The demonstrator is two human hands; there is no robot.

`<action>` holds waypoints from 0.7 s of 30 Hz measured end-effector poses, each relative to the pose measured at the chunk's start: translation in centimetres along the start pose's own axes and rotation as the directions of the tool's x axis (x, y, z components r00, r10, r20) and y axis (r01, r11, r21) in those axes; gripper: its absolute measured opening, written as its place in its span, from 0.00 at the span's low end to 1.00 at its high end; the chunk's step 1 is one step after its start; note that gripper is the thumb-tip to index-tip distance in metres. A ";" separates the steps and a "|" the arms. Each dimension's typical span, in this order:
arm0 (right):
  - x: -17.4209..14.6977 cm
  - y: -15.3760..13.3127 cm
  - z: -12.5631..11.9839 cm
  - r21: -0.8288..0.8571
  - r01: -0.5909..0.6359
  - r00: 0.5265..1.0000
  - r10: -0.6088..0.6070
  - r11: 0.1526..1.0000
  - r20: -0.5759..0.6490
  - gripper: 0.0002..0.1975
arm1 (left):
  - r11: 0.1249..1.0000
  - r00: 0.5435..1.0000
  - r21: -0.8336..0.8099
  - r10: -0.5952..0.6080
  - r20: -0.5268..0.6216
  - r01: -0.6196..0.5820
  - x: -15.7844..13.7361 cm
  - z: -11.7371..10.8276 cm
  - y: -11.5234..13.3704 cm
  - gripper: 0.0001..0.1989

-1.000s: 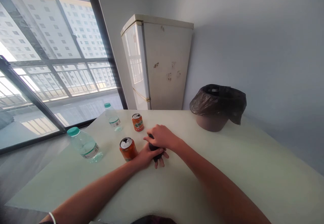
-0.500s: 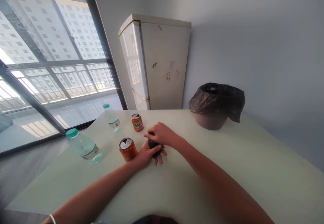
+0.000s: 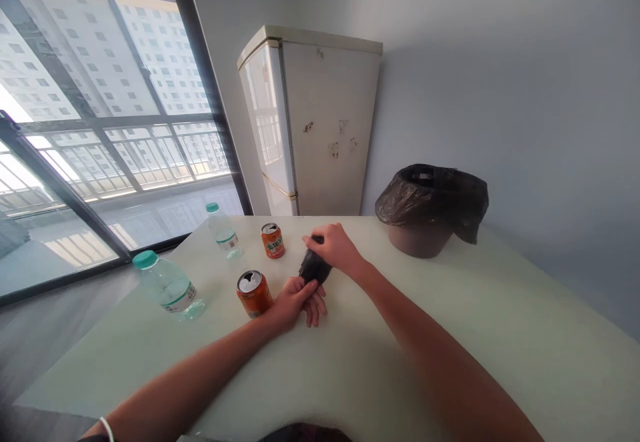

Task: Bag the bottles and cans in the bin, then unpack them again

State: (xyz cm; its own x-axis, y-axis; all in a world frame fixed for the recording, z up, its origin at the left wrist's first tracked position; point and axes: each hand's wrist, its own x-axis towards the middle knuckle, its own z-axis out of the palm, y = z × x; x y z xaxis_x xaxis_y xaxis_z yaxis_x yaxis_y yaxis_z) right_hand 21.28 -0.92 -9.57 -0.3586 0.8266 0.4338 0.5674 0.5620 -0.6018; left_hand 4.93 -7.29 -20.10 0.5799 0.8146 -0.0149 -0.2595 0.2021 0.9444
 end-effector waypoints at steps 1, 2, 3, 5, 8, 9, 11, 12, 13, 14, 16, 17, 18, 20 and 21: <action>0.1 0.1 -0.2 0.003 -0.005 1.000 0.005 1.000 -0.023 0.25 | 1.000 1.000 0.001 0.007 0.013 -0.007 0.0 0.0 0.0 0.27; 0.1 0.0 -0.5 0.006 -0.008 0.999 0.009 1.000 -0.044 0.25 | 1.000 1.000 0.003 0.015 0.026 -0.015 -0.1 0.0 0.0 0.27; 0.1 -0.1 -0.9 0.009 -0.012 0.998 0.012 1.000 -0.065 0.24 | 1.000 0.999 0.006 0.020 0.040 -0.021 -0.1 0.0 0.0 0.27; 0.0 -0.5 -1.8 0.006 -0.014 0.994 0.015 1.000 -0.107 0.24 | 1.000 0.998 0.017 0.021 0.058 -0.022 -0.1 0.0 0.0 0.29; -0.2 -1.7 -3.7 -0.041 -0.016 0.984 0.009 0.999 -0.178 0.25 | 0.999 0.998 0.031 0.010 0.060 -0.011 -0.1 0.0 0.0 0.30; -0.4 -2.0 -4.5 -0.069 -0.013 0.980 -0.002 0.998 -0.200 0.25 | 0.999 0.998 0.033 0.006 0.064 -0.008 -0.1 0.0 -0.1 0.29; -0.7 -2.3 -6.1 -0.142 -0.006 0.974 -0.026 0.990 -0.225 0.26 | 1.000 0.997 0.031 -0.002 0.079 -0.001 0.0 -0.1 -0.2 0.29; -1.0 -2.2 -6.9 -0.179 -0.006 0.975 -0.034 0.984 -0.219 0.26 | 1.000 0.996 0.030 -0.006 0.086 0.003 0.0 -0.1 -0.3 0.29; -1.4 -1.8 -7.7 -0.208 -0.012 0.979 -0.031 0.978 -0.201 0.26 | 1.000 0.996 0.030 -0.009 0.092 0.007 0.1 -0.1 -0.3 0.30; -1.9 -1.3 -8.5 -0.225 -0.027 0.985 -0.013 0.974 -0.174 0.25 | 1.000 0.995 0.029 -0.011 0.095 0.008 0.1 -0.1 -0.3 0.30; -3.5 0.4 -10.0 -0.220 -0.093 0.993 0.074 0.971 -0.090 0.26 | 1.000 0.995 0.025 -0.016 0.101 0.013 0.0 0.0 -0.3 0.31; -4.7 1.5 -10.8 -0.207 -0.142 0.990 0.139 0.968 -0.028 0.26 | 1.000 0.994 0.021 -0.016 0.105 0.014 0.0 0.1 -0.2 0.31; -6.1 2.6 -11.5 -0.199 -0.199 0.976 0.212 0.960 0.051 0.26 | 1.000 0.994 0.015 -0.017 0.107 0.015 -0.1 0.2 -0.2 0.31; -9.3 4.8 -13.0 -0.211 -0.311 0.889 0.362 0.927 0.280 0.27 | 1.000 0.993 0.002 -0.021 0.115 0.021 -0.2 0.4 -0.3 0.31; -11.1 5.9 -13.9 -0.231 -0.354 0.816 0.420 0.906 0.396 0.27 | 1.000 0.992 -0.006 -0.023 0.120 0.024 -0.2 0.5 -0.4 0.31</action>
State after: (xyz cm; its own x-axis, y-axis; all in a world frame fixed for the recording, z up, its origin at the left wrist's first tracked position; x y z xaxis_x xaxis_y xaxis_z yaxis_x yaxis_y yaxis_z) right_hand 38.91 -7.20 -8.65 -0.3480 0.9230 -0.1643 0.8123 0.2094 -0.5444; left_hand 5.29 -7.81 -20.26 0.6745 0.7383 0.0026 -0.2499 0.2250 0.9418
